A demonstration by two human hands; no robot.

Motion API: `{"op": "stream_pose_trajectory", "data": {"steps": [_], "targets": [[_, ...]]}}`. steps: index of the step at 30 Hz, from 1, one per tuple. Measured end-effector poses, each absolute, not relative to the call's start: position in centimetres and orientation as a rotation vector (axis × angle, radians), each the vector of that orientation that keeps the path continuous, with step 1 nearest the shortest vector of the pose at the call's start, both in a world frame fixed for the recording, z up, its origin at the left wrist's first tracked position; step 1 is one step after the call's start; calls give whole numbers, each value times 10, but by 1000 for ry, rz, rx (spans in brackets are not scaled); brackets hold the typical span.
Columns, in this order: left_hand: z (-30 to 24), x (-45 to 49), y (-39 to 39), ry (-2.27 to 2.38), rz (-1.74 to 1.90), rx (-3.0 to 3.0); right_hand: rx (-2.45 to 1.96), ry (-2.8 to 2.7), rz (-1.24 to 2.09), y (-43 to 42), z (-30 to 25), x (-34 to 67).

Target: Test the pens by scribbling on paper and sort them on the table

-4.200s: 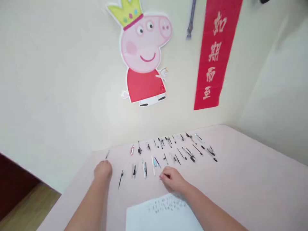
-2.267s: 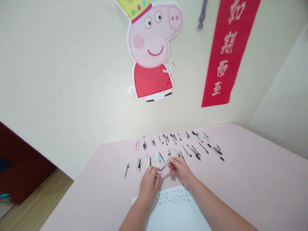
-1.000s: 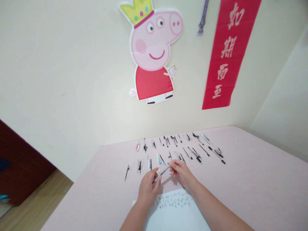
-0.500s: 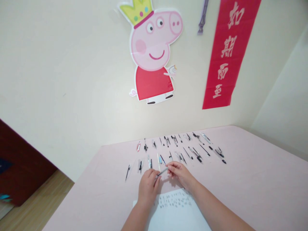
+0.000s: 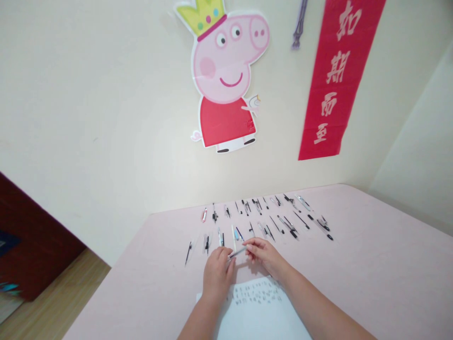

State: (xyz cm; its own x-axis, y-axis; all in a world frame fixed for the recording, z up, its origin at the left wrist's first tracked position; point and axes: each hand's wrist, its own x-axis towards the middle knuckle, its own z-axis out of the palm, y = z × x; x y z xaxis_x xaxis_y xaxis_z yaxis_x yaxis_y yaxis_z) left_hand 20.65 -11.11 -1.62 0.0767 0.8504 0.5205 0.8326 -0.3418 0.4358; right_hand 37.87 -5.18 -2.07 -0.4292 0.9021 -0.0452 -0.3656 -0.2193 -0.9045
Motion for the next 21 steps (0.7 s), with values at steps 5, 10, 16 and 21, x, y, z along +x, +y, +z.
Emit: {"op": "stream_pose_trajectory", "data": {"steps": [5, 10, 16, 21], "targets": [[-13, 207, -111, 1781, 1147, 2291, -775, -1153, 1761, -53, -19, 379], [-13, 207, -110, 1774, 1157, 2293, -912, -1357, 1527, -52, -21, 378], [-17, 205, -110, 1781, 1122, 2329, -1062, -1678, 1188, -52, -27, 377], [-18, 203, -107, 1770, 1087, 2361, -1095, -1708, 1203, -52, -30, 376]]}}
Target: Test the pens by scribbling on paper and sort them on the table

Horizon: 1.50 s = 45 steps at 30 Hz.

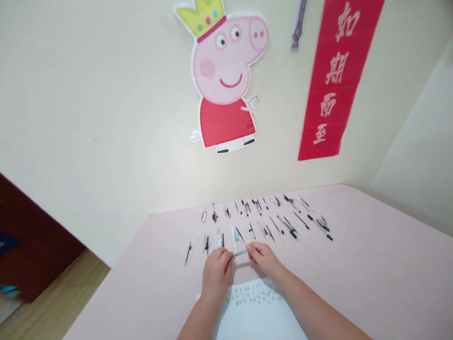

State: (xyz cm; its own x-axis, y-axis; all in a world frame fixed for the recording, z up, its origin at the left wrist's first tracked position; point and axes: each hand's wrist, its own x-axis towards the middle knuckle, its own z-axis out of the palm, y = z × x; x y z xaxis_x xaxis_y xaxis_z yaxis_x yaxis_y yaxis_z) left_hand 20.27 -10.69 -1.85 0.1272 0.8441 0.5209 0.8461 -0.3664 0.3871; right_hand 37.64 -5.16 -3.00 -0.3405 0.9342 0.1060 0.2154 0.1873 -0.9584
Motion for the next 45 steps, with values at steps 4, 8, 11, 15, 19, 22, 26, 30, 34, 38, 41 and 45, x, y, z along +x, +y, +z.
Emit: {"op": "stream_pose_trajectory", "data": {"steps": [4, 8, 11, 15, 19, 22, 26, 30, 34, 38, 41, 45], "targets": [[-18, 200, -105, -1744, -1056, -2375, -1080, -1741, 1214, -52, -31, 377], [-16, 197, -105, -1697, -1050, -2375, -1098, -1779, 1154, -51, -30, 377], [-15, 196, -105, -1676, -1052, -2384, -1095, -1797, 1118, -50, -28, 378], [-15, 196, -105, -1665, -1050, -2389, -1069, -1785, 1166, -51, -28, 379], [-16, 195, -104, -1676, -1037, -2388, -991, -1726, 1249, -51, -31, 379], [-16, 194, -104, -1670, -1029, -2380, -921, -1673, 1307, -50, -33, 379], [-17, 194, -105, -1671, -1022, -2379, -912, -1616, 1336, -50, -33, 378], [-18, 193, -104, -1666, -1037, -2379, -957, -1605, 1325, -50, -30, 377], [-18, 194, -104, -1671, -1039, -2391, -997, -1663, 1241, -52, -30, 378], [-18, 194, -105, -1655, -1028, -2399, -1084, -1758, 1124, -51, -31, 378], [-18, 194, -105, -1655, -1020, -2398, -1097, -1786, 1082, -50, -32, 377], [-17, 194, -104, -1669, -1042, -2381, -1032, -1725, 1158, -50, -33, 377]]}}
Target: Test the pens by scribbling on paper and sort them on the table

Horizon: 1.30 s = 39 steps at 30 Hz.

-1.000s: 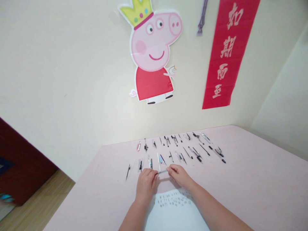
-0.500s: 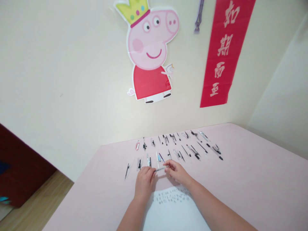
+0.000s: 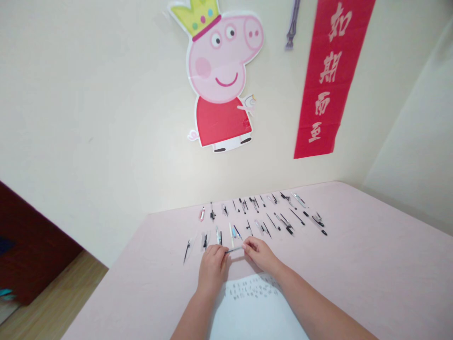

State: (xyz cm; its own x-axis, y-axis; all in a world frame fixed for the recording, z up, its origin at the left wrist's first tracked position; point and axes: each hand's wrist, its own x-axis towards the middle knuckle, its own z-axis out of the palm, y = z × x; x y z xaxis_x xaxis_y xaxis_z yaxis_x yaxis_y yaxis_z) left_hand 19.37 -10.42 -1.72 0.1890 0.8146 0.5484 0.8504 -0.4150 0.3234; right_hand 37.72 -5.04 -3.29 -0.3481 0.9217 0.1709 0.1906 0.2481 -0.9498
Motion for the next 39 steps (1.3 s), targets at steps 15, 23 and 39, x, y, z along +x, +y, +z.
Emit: {"op": "stream_pose_trajectory", "data": {"steps": [15, 23, 39], "targets": [[-16, 195, -105, -1684, -1060, -2383, -1105, -1739, 1109, -49, -36, 377], [-18, 194, -104, -1684, -1046, -2402, -1093, -1745, 1096, -48, -37, 377], [-17, 193, -105, -1717, -1030, -2391, -981, -1606, 1269, -48, -33, 379]]}}
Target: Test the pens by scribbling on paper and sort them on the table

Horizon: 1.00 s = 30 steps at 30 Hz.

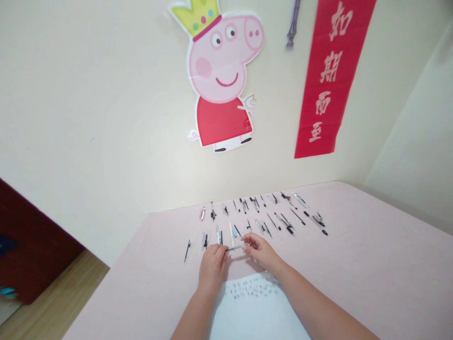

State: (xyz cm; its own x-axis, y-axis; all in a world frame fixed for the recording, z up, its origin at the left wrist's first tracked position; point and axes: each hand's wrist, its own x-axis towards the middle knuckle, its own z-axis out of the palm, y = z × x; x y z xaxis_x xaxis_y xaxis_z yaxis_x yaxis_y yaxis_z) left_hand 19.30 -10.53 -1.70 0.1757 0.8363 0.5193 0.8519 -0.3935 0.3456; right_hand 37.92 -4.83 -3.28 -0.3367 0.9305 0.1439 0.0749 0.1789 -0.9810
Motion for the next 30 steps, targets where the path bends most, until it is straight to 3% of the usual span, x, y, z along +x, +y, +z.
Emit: {"op": "stream_pose_trajectory", "data": {"steps": [7, 30], "targets": [[-17, 194, -104, -1712, -1017, -2411, -1120, -1796, 1050, -49, -35, 380], [-22, 181, -100, -1789, -1092, -2358, -984, -1444, 1267, -46, -31, 382]]}}
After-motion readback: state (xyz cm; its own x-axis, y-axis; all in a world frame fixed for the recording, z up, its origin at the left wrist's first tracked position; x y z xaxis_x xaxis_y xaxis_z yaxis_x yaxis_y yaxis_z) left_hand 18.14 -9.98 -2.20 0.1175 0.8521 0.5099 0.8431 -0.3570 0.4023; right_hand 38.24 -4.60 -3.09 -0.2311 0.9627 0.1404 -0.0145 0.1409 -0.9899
